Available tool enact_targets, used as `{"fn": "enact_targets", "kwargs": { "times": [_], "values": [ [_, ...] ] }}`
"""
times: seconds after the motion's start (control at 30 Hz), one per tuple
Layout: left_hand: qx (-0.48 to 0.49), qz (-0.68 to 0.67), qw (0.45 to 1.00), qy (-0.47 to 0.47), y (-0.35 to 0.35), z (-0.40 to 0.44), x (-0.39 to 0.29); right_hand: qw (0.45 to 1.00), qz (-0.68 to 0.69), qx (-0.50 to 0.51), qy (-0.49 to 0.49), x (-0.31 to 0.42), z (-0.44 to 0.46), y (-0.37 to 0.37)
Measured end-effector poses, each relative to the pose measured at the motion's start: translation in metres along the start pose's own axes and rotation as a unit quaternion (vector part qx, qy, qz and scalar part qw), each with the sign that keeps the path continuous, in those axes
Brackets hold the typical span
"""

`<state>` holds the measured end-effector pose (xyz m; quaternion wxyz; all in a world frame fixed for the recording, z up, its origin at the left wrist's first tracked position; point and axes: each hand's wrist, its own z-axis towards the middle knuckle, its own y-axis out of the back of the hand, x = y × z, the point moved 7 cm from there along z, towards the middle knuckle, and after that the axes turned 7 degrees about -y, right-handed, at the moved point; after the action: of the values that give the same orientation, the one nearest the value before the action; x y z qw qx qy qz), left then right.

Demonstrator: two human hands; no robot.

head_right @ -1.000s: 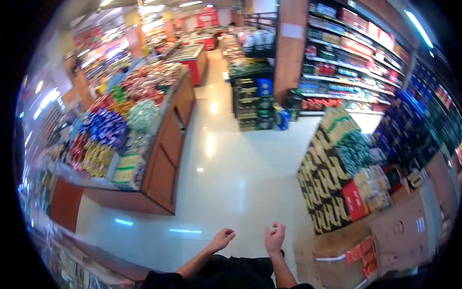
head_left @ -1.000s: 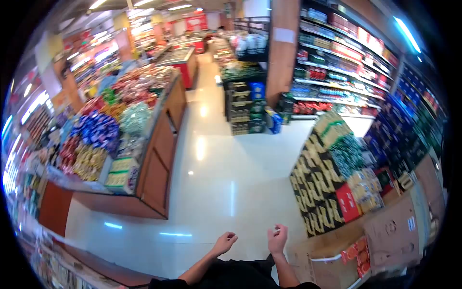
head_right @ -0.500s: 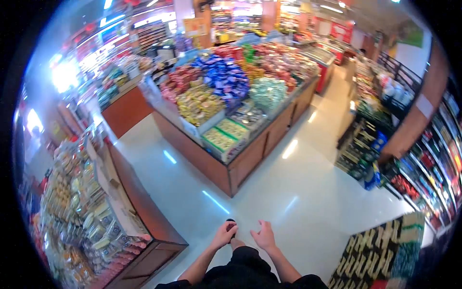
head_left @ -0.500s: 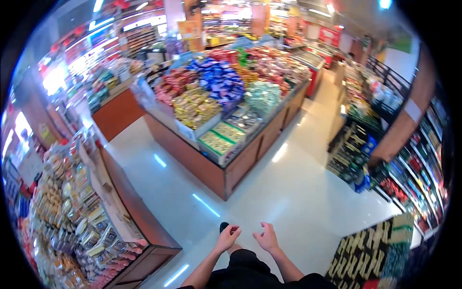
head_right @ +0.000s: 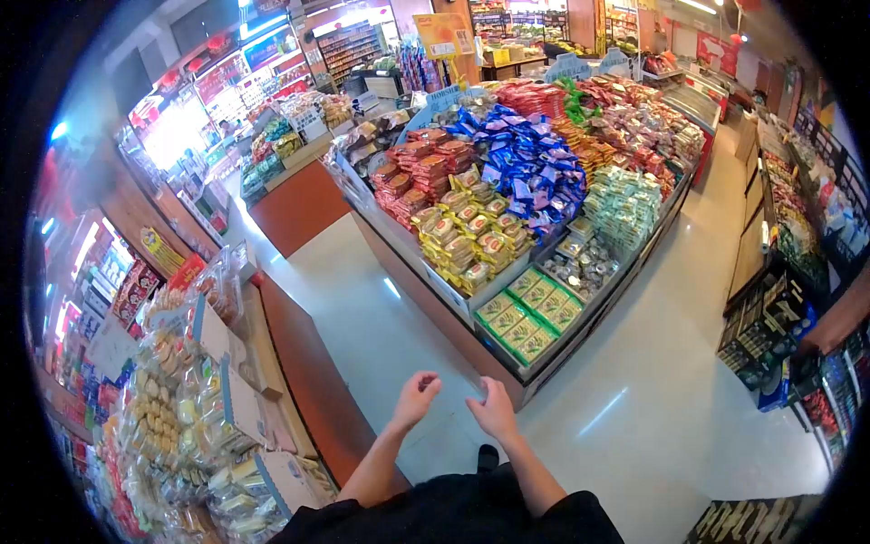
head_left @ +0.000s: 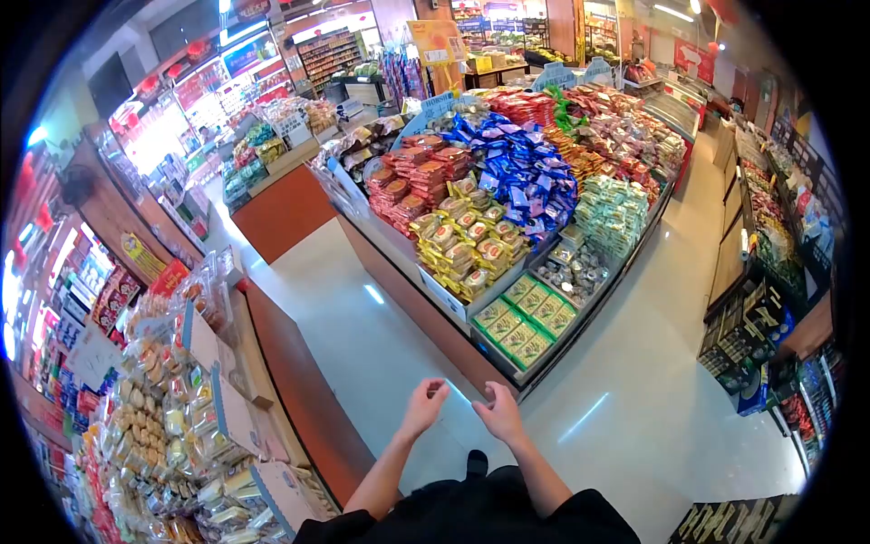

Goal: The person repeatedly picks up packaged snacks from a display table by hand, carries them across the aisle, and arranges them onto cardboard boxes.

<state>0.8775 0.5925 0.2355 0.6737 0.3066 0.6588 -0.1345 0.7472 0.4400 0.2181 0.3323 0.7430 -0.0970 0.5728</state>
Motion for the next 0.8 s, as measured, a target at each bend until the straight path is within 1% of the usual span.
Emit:
{"fn": "enact_targets", "kwargs": {
  "times": [0.1,0.13,0.23,0.27,0.37,0.4,0.43,0.5,0.53,0.57,0.63,0.67,0.7,0.73,0.77,0.8],
  "values": [
    [-0.035,-0.037,0.999,-0.020,0.025,0.062,0.003,0.999,0.014,0.015,0.025,0.045,0.054,-0.006],
    [-0.045,-0.049,0.998,-0.012,0.032,0.083,-0.001,0.999,0.022,0.017,0.034,0.059,0.070,-0.009],
    [-0.091,-0.058,0.993,-0.052,0.059,0.157,-0.007,0.997,0.062,0.018,0.028,0.100,0.122,-0.017],
    [-0.098,-0.046,0.991,-0.073,0.069,0.185,-0.014,0.995,0.095,0.015,0.016,0.109,0.141,-0.023],
    [-0.119,-0.005,0.984,-0.130,0.102,0.271,-0.034,0.993,0.115,0.004,0.007,0.157,0.195,-0.037],
    [-0.129,0.011,0.980,-0.153,0.114,0.306,-0.041,0.988,0.149,0.001,0.030,0.158,0.223,-0.049],
    [-0.137,0.028,0.975,-0.172,0.124,0.330,-0.045,0.989,0.147,-0.012,0.033,0.167,0.243,-0.057],
    [-0.141,0.056,0.973,-0.174,0.142,0.377,-0.058,0.987,0.145,-0.046,0.045,0.193,0.292,-0.071],
    [-0.142,0.067,0.971,-0.178,0.148,0.401,-0.068,0.988,0.151,-0.044,0.001,0.195,0.315,-0.080],
    [-0.136,0.091,0.966,-0.200,0.152,0.421,-0.073,0.984,0.170,-0.045,-0.013,0.201,0.336,-0.089],
    [-0.129,0.132,0.951,-0.248,0.155,0.449,-0.078,0.977,0.206,-0.048,-0.034,0.213,0.377,-0.105],
    [-0.111,0.138,0.957,-0.231,0.153,0.460,-0.077,0.980,0.177,-0.085,-0.036,0.215,0.394,-0.109],
    [-0.104,0.152,0.951,-0.249,0.153,0.468,-0.077,0.983,0.130,-0.122,-0.044,0.232,0.402,-0.106],
    [-0.085,0.117,0.970,-0.193,0.151,0.470,-0.079,0.979,0.143,-0.141,-0.038,0.218,0.424,-0.114],
    [-0.085,0.128,0.965,-0.211,0.153,0.470,-0.083,0.974,0.159,-0.158,-0.037,0.199,0.440,-0.124],
    [-0.086,0.140,0.960,-0.227,0.154,0.470,-0.082,0.971,0.176,-0.161,-0.034,0.197,0.444,-0.130]
  ]
}}
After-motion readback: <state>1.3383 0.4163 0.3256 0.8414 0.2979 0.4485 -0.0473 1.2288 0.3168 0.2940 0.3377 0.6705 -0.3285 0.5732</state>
